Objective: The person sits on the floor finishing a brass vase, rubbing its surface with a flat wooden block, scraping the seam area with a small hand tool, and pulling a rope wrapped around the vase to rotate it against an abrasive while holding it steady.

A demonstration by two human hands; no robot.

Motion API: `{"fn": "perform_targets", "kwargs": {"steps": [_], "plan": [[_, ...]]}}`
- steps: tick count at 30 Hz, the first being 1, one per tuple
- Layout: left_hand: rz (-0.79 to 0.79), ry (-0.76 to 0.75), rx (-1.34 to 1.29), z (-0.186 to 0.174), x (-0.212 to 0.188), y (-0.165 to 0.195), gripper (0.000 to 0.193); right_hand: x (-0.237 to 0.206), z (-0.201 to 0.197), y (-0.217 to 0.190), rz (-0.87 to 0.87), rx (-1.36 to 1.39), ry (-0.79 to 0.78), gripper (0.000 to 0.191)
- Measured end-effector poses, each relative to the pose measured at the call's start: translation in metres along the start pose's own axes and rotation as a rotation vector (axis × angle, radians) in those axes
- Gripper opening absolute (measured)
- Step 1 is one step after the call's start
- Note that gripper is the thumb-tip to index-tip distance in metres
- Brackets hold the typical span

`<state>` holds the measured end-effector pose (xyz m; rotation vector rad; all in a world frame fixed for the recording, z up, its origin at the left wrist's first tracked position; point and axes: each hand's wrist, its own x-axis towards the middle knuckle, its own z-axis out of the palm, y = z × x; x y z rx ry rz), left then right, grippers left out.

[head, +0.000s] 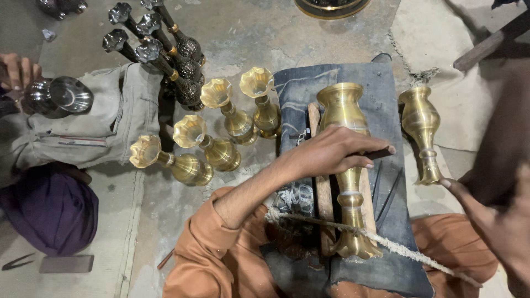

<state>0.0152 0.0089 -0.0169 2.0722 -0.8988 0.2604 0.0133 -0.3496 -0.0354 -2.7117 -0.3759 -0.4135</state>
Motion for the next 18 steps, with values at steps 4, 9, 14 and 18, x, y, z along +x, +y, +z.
{"fn": "perform_targets", "kwargs": {"steps": [4,9,14,18], "plan": [[-0.210,-0.032,0.040,0.004,-0.008,0.008,0.039,0.023,-0.024,-0.028,-0.316,0.147,-0.014,0.068],[-0.380,0.054,-0.023,0.002,-0.020,0.024,0.035,0.056,-0.030,-0.012,-0.438,-0.176,-0.203,0.066],[-0.316,0.267,0.014,0.006,-0.024,0.040,0.040,0.070,0.009,0.032,-0.362,0.663,-0.256,0.072],[-0.455,0.292,0.052,0.015,-0.029,0.045,0.035,0.098,0.023,0.040,-0.610,0.386,-0.086,0.054]]}}
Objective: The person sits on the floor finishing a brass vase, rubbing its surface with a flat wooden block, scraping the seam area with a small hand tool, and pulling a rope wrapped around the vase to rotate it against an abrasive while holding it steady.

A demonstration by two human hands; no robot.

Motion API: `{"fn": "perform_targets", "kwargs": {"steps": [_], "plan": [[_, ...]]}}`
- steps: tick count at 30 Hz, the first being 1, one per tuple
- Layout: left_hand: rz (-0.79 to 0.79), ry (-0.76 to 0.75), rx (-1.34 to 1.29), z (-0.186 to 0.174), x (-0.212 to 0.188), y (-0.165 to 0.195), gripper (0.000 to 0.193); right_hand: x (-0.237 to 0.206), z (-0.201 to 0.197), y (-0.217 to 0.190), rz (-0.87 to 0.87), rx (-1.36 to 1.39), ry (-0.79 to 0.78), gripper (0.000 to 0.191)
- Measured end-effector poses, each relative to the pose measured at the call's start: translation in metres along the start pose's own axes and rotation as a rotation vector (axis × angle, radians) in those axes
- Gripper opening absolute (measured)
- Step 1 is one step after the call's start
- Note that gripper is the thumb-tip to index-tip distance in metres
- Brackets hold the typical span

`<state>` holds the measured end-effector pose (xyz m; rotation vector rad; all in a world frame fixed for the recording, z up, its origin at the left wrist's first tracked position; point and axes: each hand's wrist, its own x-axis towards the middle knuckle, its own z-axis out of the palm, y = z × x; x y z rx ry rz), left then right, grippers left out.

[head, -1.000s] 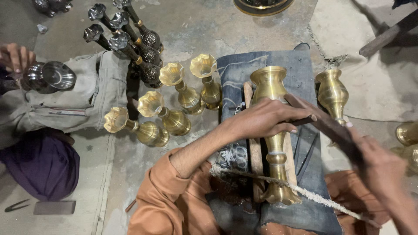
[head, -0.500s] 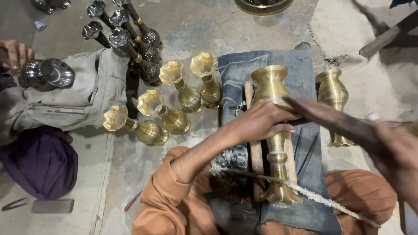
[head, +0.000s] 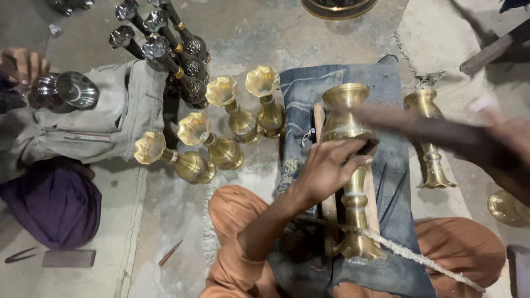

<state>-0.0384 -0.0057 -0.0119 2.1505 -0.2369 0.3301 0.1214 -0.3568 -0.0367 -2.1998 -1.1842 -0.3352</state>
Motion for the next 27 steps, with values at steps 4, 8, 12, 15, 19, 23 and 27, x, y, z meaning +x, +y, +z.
{"fn": "perform_targets", "kwargs": {"steps": [4,8,12,15,19,23,27], "plan": [[0.137,0.232,-0.044,0.005,-0.009,0.002,0.034,0.026,-0.016,-0.010,0.076,-0.286,-0.153,0.060],[-0.012,0.301,-0.116,0.010,-0.017,0.012,0.036,0.043,-0.021,-0.051,0.299,0.059,-0.071,0.072],[-0.016,0.327,-0.080,0.008,-0.017,0.015,0.034,0.054,-0.032,-0.077,0.245,-0.575,-0.455,0.071],[0.140,0.291,-0.071,0.002,-0.014,0.009,0.035,0.051,-0.022,-0.089,0.365,0.378,0.057,0.088],[0.076,0.204,-0.040,0.001,-0.013,0.001,0.028,0.061,-0.031,-0.090,0.081,-0.360,-0.249,0.067],[-0.034,0.271,-0.162,0.015,-0.020,0.003,0.032,0.076,-0.034,-0.103,0.152,-0.309,-0.291,0.073],[0.091,0.536,-0.041,0.031,-0.030,0.007,0.019,0.084,-0.040,-0.116,0.046,-0.125,-0.141,0.084]]}}
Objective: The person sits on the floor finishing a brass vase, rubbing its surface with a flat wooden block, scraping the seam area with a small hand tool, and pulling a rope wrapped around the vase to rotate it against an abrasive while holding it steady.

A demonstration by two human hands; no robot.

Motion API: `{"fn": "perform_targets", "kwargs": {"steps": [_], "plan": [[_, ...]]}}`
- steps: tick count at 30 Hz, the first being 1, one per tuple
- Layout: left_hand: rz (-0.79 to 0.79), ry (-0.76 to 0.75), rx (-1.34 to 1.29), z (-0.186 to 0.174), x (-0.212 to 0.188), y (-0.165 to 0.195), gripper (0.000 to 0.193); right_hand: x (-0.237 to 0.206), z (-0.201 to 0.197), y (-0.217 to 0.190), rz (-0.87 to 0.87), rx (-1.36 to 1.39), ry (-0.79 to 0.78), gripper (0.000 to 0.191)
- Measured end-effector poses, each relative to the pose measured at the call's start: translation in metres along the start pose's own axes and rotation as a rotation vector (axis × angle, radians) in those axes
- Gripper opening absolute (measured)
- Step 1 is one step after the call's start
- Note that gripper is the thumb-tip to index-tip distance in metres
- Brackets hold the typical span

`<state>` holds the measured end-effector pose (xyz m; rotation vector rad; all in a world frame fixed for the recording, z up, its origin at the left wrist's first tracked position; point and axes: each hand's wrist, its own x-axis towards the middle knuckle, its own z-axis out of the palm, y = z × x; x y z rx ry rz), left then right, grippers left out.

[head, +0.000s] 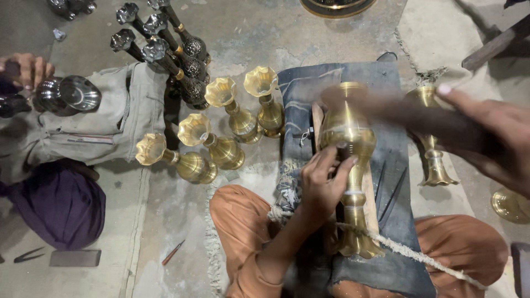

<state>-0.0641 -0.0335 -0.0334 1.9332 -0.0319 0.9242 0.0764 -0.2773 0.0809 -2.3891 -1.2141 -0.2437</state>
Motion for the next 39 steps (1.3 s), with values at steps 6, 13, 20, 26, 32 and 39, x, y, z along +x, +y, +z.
{"fn": "perform_targets", "kwargs": {"steps": [6,13,20,26,32,39], "plan": [[-0.518,-0.014,-0.250,-0.004,-0.013,0.004,0.043,0.023,0.003,0.001,0.044,-0.630,-0.453,0.068],[-0.155,-0.102,-0.117,-0.002,0.002,-0.002,0.025,-0.001,0.001,0.006,0.088,-0.644,-0.311,0.072],[-0.018,-0.456,-0.002,-0.008,0.037,-0.009,0.047,-0.049,0.038,0.030,0.069,-0.250,-0.050,0.079],[0.053,-0.625,-0.034,-0.023,0.059,-0.004,0.046,-0.075,0.061,-0.001,0.201,-0.294,-0.019,0.079],[0.008,-0.714,-0.023,-0.020,0.064,-0.004,0.048,-0.084,0.061,0.041,0.230,-0.064,0.003,0.068],[-0.014,-0.648,0.026,-0.019,0.047,-0.011,0.040,-0.078,0.060,0.091,0.105,-0.178,-0.080,0.070]]}}
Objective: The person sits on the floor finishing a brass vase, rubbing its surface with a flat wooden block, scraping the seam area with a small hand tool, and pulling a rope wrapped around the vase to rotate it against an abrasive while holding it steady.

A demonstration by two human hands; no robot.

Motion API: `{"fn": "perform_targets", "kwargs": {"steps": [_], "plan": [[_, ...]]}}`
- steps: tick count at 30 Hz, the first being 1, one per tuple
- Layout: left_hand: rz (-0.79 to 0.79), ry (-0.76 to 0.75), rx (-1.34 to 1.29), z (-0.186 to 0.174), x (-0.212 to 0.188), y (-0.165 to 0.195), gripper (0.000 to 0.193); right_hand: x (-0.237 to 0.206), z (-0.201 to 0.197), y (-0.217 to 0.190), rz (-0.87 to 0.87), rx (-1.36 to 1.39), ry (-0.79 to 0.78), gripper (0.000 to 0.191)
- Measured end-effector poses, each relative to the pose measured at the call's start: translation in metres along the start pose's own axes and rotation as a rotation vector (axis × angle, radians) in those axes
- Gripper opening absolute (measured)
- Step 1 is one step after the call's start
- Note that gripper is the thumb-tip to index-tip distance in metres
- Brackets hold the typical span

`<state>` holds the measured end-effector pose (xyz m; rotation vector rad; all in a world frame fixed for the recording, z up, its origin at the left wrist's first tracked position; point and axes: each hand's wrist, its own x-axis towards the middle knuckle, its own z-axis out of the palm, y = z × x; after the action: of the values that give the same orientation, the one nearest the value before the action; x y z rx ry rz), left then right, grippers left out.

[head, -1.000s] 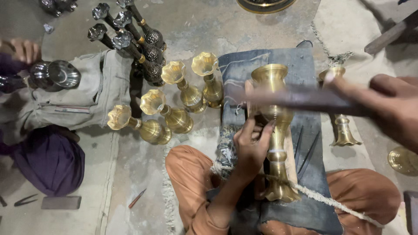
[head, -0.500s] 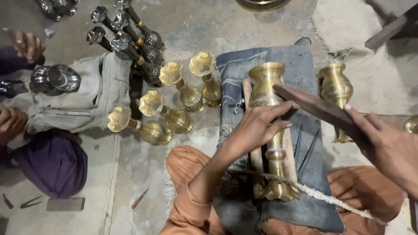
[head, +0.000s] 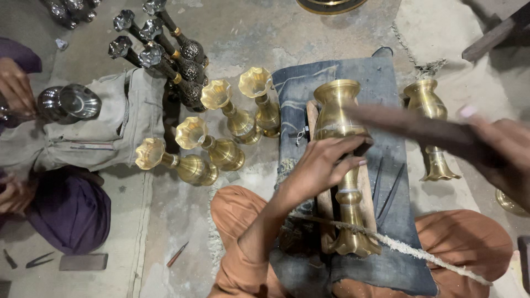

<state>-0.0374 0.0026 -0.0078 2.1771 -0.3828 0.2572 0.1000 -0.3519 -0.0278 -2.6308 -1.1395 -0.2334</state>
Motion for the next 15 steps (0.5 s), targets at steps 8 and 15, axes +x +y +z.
{"fn": "perform_targets", "kwargs": {"steps": [8,15], "plan": [[-0.166,0.400,-0.084,0.017,-0.023,0.021,0.041,0.044,-0.046,-0.052,-0.109,-0.212,-0.021,0.072],[-0.187,0.606,-0.073,0.036,-0.033,0.034,0.027,0.068,-0.086,-0.106,-0.279,0.267,0.203,0.080]]}}
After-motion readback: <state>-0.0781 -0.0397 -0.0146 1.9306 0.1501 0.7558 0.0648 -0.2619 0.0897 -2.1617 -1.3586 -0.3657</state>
